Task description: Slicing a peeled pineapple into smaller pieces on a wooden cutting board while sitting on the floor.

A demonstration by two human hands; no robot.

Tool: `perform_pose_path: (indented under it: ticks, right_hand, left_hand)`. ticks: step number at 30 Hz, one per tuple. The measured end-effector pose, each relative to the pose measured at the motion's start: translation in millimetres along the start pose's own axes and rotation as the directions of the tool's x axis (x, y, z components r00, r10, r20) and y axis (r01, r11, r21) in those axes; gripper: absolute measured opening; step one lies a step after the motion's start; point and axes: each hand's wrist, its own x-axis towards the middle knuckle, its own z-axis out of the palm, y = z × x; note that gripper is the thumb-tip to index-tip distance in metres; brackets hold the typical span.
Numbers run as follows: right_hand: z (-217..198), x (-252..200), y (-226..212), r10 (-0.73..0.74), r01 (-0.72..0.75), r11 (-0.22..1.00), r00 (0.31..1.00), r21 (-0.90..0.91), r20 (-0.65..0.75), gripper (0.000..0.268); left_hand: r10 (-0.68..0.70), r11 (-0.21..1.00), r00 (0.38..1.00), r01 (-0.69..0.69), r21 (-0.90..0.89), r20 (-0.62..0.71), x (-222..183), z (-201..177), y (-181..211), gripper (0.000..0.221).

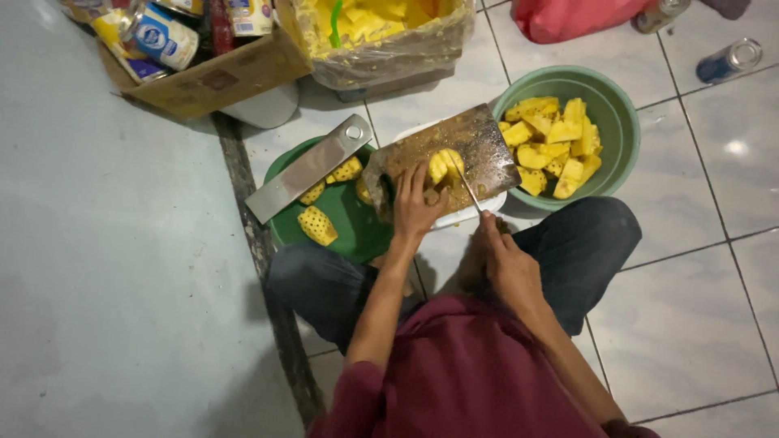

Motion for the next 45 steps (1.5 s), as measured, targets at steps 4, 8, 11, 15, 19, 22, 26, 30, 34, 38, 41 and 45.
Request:
perform_pose_path:
  ticks: [4,8,11,15,19,22,26,30,34,38,41,45]
  right_hand:
    - [26.9,3.4,3.2,0.047,-0.053,0.998,0.988,0.037,0.146,0.074]
    - [29.4,9.0,5.6,0.118,-0.140,0.987,0.963,0.075,0.241,0.067]
    - [22.4,12.2,0.5,0.118,-0.140,0.986,0.968,0.088,0.220,0.064]
    - [14.9,15.4,-5.0,0.108,-0.129,0.987,0.973,0.091,0.202,0.063]
    - [15.3,18.5,-6.2,0.108,-0.136,0.979,0.978,0.149,0.177,0.067]
    - [19.4,14.1,-4.9,0.128,-0.166,0.963,0.975,0.213,0.181,0.063]
    - [14.5,17.8,-10.9,0.135,-0.176,0.948,0.977,0.267,0.165,0.059]
    - [-5.9,28.1,-20.0,0.145,-0.215,0.940,0.955,0.266,0.258,0.063]
    - [-10.9,40.5,-15.2,0.162,-0.264,0.920,0.929,0.290,0.332,0.059]
    - [-32.7,48.3,-20.9,0.243,-0.416,0.840,0.863,0.348,0.443,0.059]
    - [-36.9,46.5,-21.5,0.266,-0.450,0.774,0.870,0.447,0.416,0.055]
    - [-53.4,46.8,-29.6,0.327,-0.490,0.740,0.861,0.461,0.390,0.055]
  left_hand:
    - [-0.011,1.000,1.000,0.011,-0.005,0.029,7.4,-3.3,7.6,0.053]
    - [-0.015,0.998,0.996,0.009,0.063,0.090,4.2,5.4,-6.1,0.044]
    - [-0.009,0.995,0.991,-0.005,0.104,0.132,3.4,10.1,-11.9,0.037]
    - [-0.021,0.994,0.987,0.003,0.109,0.162,2.5,15.2,-18.5,0.037]
    - [0.002,0.991,0.984,-0.025,0.130,0.177,1.6,13.2,-14.8,0.037]
    - [0.003,0.990,0.985,-0.027,0.137,0.174,1.2,12.5,-9.7,0.037]
    - [0.020,0.991,0.987,-0.041,0.125,0.162,11.0,6.3,-0.8,0.034]
    - [0.037,0.993,0.984,-0.056,0.105,0.172,7.2,11.8,-7.6,0.032]
    - [0.035,0.990,0.982,-0.059,0.127,0.184,2.9,14.8,-12.8,0.034]
    - [0.019,0.990,0.984,-0.044,0.138,0.177,3.2,10.7,-10.0,0.040]
    - [-0.135,0.987,0.977,0.120,0.103,0.164,15.0,8.2,5.0,0.034]
    - [-0.183,0.961,0.974,0.150,0.231,0.130,30.8,17.8,8.6,0.031]
